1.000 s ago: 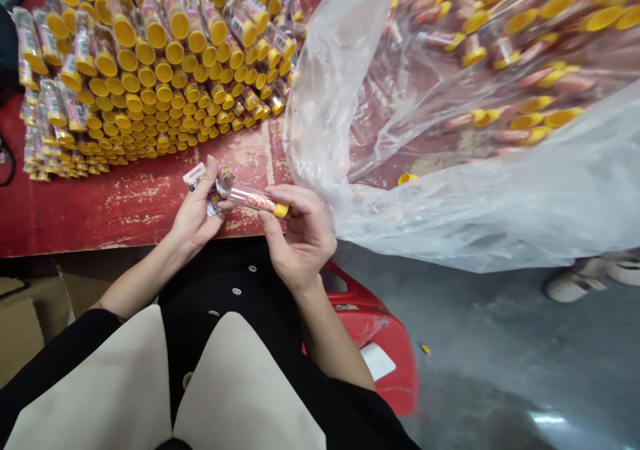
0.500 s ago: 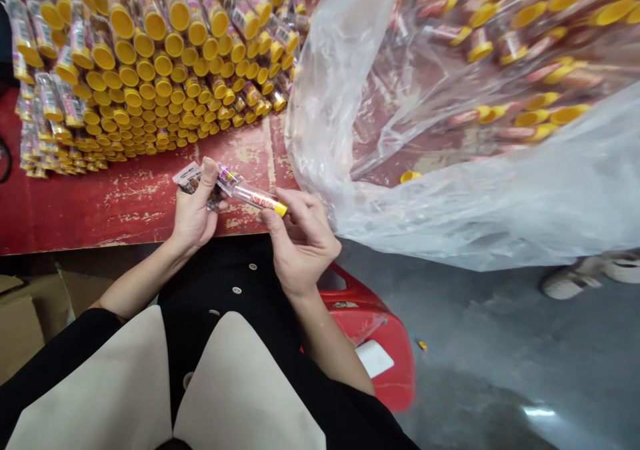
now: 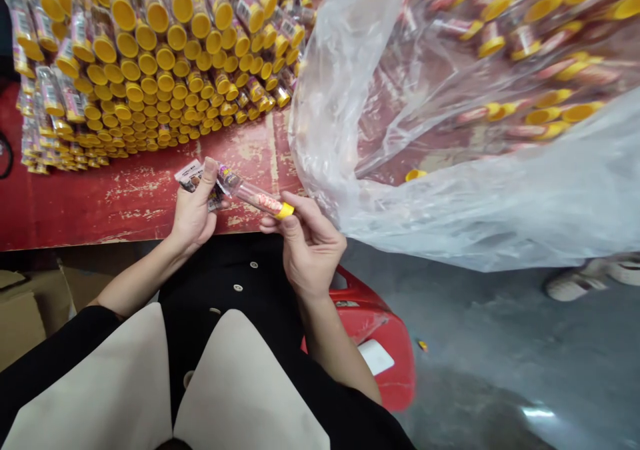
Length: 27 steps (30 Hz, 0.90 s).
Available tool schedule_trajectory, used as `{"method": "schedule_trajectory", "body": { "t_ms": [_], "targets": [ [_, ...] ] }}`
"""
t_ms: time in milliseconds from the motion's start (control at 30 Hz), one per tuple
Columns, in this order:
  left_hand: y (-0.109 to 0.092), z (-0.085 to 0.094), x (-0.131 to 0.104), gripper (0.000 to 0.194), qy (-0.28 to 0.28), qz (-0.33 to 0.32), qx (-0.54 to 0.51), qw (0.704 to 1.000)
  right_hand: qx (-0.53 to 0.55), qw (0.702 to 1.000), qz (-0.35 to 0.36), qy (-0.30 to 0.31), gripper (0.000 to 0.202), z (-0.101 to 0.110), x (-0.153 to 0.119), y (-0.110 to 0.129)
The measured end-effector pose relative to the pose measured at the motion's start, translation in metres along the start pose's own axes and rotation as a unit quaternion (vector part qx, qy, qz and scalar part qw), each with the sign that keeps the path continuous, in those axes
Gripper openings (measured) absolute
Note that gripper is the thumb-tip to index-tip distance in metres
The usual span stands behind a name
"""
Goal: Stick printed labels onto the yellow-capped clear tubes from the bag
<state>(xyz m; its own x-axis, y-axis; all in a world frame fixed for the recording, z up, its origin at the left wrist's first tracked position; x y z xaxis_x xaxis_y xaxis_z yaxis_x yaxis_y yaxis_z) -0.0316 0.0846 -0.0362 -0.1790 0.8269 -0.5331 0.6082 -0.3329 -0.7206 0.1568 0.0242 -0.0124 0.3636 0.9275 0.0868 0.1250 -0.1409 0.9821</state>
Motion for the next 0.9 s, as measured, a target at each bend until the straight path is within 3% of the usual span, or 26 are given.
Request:
{"method": "schedule_trajectory", "body": {
  "t_ms": [133, 300, 467, 633, 900],
  "targets": [
    [0.004, 0.000, 0.001, 0.040, -0.019, 0.030, 0.007, 0.999, 0.038, 0.999, -0.004, -0.013, 0.023, 0.001, 0.003, -0.001],
    [0.006, -0.004, 0.001, 0.038, -0.008, 0.051, 0.008, 0.999, -0.074, 0.994, 0.076, 0.014, 0.027, -0.004, 0.002, 0.017],
    [-0.002, -0.009, -0.002, 0.036, 0.047, -0.011, 0.018, 0.999, -0.183, 0.968, 0.169, 0.022, 0.037, -0.005, -0.003, 0.034],
    [-0.001, -0.010, -0.002, 0.041, 0.086, -0.039, 0.043, 0.995, -0.097, 0.990, 0.103, 0.027, 0.036, -0.004, 0.001, 0.023],
    [0.012, -0.013, -0.004, 0.049, 0.153, -0.005, 0.068, 0.986, -0.038, 0.995, 0.053, 0.070, 0.037, -0.012, -0.001, 0.021]
  ]
}}
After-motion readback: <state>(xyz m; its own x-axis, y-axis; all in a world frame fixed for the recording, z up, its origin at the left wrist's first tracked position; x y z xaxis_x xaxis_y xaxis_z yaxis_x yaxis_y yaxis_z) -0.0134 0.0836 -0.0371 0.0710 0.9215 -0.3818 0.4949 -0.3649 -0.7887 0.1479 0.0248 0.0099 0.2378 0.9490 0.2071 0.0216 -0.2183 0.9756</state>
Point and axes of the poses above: each hand's wrist, its own x-axis towards the middle knuckle, its own z-axis out of the back of the hand, y = z × x, the point moved 9 cm from there along x, towards the middle knuckle, and after that the axes turned 2 degrees about -x, right-handed, at the moved point
